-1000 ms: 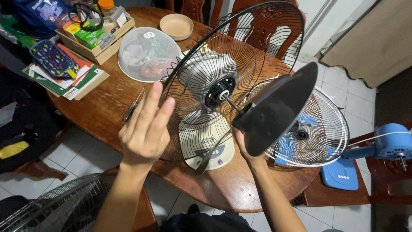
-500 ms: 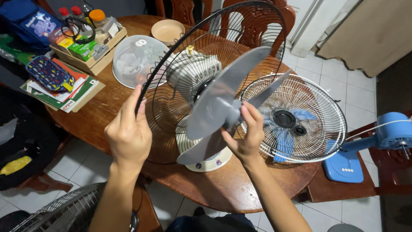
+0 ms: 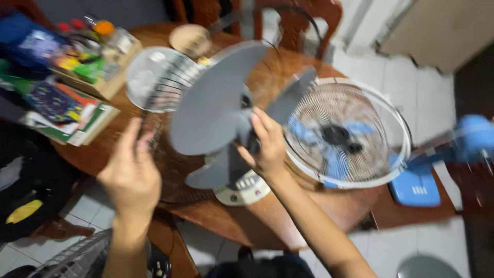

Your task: The person assembles two table fans on a wooden dining table. They use a screwdriver to tighten screws on the fan cages, attach the fan blades to the motor shafts, and secure the front and rear cages. The person handles both a white fan and a blue fan, completing the assembly of each unit.

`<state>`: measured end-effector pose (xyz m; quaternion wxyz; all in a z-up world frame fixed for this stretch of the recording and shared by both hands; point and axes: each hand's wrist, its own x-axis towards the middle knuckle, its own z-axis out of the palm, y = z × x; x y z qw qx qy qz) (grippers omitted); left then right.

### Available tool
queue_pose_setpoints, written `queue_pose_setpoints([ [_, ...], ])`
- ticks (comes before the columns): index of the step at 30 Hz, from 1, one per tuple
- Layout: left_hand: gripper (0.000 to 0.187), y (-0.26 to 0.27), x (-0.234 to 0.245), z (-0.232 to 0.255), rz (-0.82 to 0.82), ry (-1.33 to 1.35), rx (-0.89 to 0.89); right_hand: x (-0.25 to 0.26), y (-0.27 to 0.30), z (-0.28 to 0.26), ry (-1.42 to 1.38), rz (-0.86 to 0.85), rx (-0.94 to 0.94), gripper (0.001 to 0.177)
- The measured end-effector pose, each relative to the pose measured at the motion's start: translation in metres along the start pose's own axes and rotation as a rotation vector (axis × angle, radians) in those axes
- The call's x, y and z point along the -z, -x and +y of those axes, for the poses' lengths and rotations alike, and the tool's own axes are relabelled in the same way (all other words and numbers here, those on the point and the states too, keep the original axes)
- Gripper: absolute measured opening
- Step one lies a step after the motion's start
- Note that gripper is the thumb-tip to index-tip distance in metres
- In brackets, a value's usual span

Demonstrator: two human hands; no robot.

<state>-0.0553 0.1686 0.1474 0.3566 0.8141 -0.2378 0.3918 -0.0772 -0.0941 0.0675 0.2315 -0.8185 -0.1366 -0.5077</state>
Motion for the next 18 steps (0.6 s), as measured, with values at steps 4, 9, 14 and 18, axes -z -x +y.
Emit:
queue_pose_setpoints([
  [4,0.024,0.011,0.002,0.006,0.0,-0.089,-0.041,0.02,0.027,0.014,-0.029,-0.028,0.027,0.083],
  [9,0.019,0.032,-0.015,0.02,0.129,-0.046,-0.268,0.064,0.086,0.078,0.104,-0.081,-0.185,0.053],
  [14,0.014,0.068,-0.052,0.045,-0.007,0.153,-0.449,0.117,0.153,0.205,0.373,-0.252,-0.649,0.038],
  [18,0.014,0.068,-0.082,0.067,-0.081,0.202,-0.598,0.132,0.194,0.288,0.627,-0.682,-0.829,0.059],
])
